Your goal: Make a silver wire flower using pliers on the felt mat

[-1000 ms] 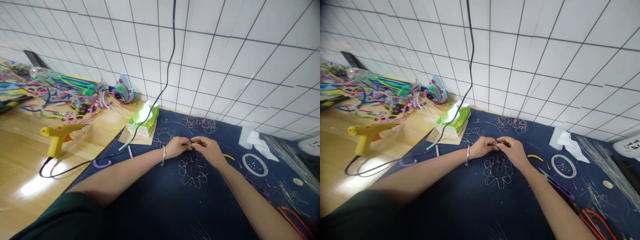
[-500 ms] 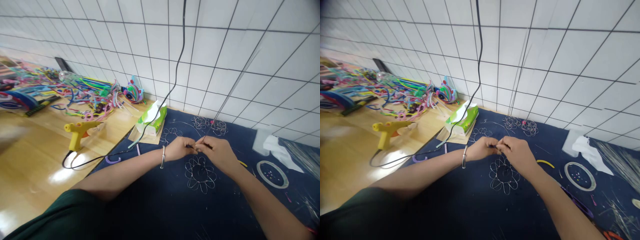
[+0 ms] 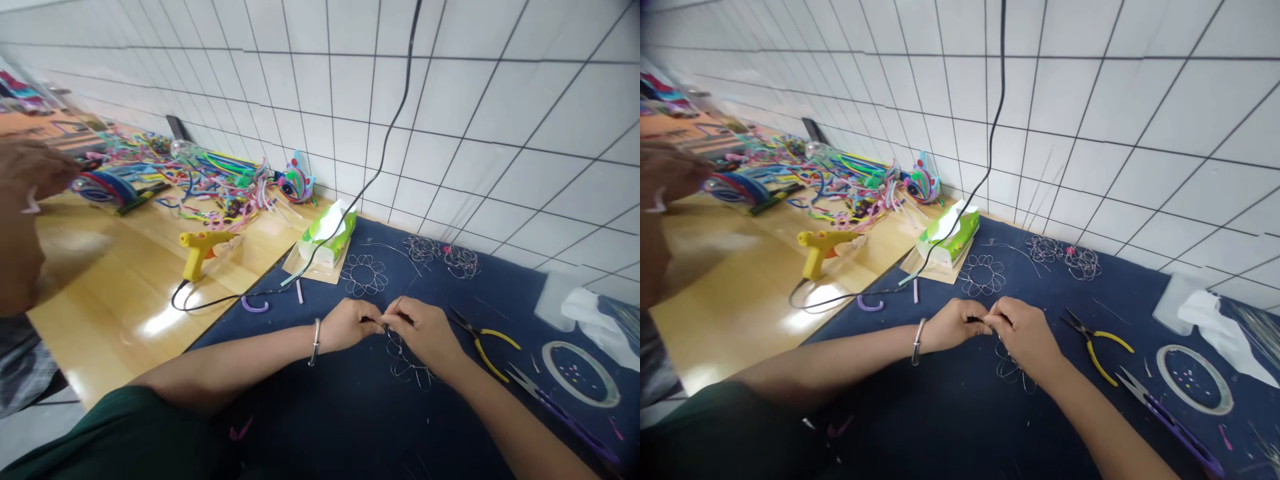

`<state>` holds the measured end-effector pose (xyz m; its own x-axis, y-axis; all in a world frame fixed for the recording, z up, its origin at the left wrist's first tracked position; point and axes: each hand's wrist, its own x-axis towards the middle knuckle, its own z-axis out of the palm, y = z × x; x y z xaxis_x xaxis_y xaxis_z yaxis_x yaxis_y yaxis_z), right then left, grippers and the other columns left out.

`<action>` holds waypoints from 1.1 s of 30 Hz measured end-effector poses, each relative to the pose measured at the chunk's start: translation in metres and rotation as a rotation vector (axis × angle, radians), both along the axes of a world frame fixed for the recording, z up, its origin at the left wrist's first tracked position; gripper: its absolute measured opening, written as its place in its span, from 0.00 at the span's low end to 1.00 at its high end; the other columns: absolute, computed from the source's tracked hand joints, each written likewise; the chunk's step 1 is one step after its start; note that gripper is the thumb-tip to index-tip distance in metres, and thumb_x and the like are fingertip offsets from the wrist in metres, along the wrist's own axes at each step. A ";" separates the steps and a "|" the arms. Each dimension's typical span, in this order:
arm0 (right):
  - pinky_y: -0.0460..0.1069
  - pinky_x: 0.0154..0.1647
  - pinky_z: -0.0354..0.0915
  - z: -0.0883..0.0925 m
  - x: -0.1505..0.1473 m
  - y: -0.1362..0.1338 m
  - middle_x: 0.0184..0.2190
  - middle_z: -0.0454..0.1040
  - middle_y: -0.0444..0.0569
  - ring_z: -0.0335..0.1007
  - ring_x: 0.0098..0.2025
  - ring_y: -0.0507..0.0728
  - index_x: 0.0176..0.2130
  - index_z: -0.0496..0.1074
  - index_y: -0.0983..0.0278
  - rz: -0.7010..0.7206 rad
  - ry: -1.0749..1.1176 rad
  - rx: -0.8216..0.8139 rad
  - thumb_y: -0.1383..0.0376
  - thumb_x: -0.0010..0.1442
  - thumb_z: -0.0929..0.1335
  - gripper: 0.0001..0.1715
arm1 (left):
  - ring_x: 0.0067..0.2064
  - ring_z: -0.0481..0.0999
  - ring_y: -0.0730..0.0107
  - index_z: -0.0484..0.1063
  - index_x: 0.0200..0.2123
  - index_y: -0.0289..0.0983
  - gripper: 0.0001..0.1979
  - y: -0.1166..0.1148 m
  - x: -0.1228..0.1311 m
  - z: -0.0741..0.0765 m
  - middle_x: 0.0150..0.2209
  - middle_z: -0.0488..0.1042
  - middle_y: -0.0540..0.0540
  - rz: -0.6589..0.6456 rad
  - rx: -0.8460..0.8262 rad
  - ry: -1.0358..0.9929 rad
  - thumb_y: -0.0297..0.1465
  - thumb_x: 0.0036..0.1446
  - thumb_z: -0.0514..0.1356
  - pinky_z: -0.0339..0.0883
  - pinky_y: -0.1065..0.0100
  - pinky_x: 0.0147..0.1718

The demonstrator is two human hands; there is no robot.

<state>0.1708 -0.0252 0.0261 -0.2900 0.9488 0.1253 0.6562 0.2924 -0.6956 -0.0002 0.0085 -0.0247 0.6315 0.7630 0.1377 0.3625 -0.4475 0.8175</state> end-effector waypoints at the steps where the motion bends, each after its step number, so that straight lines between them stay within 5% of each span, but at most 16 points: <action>1: 0.44 0.31 0.56 -0.001 0.000 0.000 0.25 0.69 0.38 0.63 0.28 0.48 0.27 0.69 0.60 0.005 -0.009 0.010 0.65 0.56 0.65 0.05 | 0.29 0.71 0.78 0.74 0.29 0.35 0.03 0.000 0.000 -0.001 0.27 0.74 0.51 -0.006 0.014 -0.003 0.28 0.51 0.61 0.61 0.78 0.30; 7: 0.44 0.31 0.57 0.002 -0.001 -0.001 0.26 0.69 0.39 0.63 0.29 0.48 0.28 0.69 0.61 0.020 -0.024 0.031 0.65 0.56 0.65 0.06 | 0.30 0.71 0.76 0.74 0.28 0.34 0.05 0.002 0.000 0.004 0.27 0.74 0.50 -0.018 0.106 0.015 0.28 0.53 0.59 0.61 0.77 0.31; 17: 0.44 0.28 0.55 -0.003 0.000 0.000 0.24 0.68 0.38 0.62 0.27 0.48 0.28 0.68 0.60 -0.035 -0.043 -0.005 0.64 0.57 0.64 0.06 | 0.33 0.73 0.76 0.74 0.34 0.36 0.06 0.004 0.001 -0.009 0.31 0.75 0.51 -0.061 0.063 0.034 0.31 0.55 0.58 0.62 0.76 0.33; 21: 0.44 0.29 0.55 -0.005 -0.001 -0.001 0.24 0.68 0.39 0.62 0.26 0.48 0.28 0.66 0.61 -0.036 -0.069 0.034 0.63 0.58 0.63 0.08 | 0.34 0.73 0.75 0.73 0.34 0.36 0.08 0.008 -0.002 0.003 0.32 0.75 0.50 -0.117 0.177 0.108 0.33 0.56 0.57 0.63 0.76 0.35; 25: 0.44 0.29 0.56 -0.006 0.000 -0.001 0.23 0.68 0.39 0.63 0.26 0.49 0.29 0.66 0.60 -0.064 -0.060 0.026 0.62 0.59 0.62 0.08 | 0.39 0.73 0.69 0.72 0.39 0.37 0.10 0.025 -0.032 0.036 0.36 0.74 0.46 -0.094 0.445 0.398 0.31 0.59 0.52 0.64 0.70 0.39; 28: 0.44 0.28 0.57 -0.007 0.003 0.000 0.23 0.67 0.39 0.64 0.26 0.49 0.29 0.64 0.60 -0.079 -0.041 -0.028 0.61 0.59 0.61 0.08 | 0.35 0.74 0.65 0.72 0.34 0.33 0.11 0.040 -0.060 0.055 0.33 0.73 0.41 0.096 0.519 0.799 0.26 0.59 0.49 0.65 0.65 0.36; 33: 0.45 0.28 0.58 -0.006 0.007 0.000 0.22 0.67 0.39 0.66 0.27 0.50 0.29 0.64 0.60 -0.061 -0.029 -0.064 0.60 0.59 0.61 0.09 | 0.36 0.74 0.60 0.71 0.36 0.29 0.13 0.056 -0.070 0.045 0.36 0.73 0.36 0.209 0.503 1.073 0.20 0.57 0.47 0.66 0.62 0.34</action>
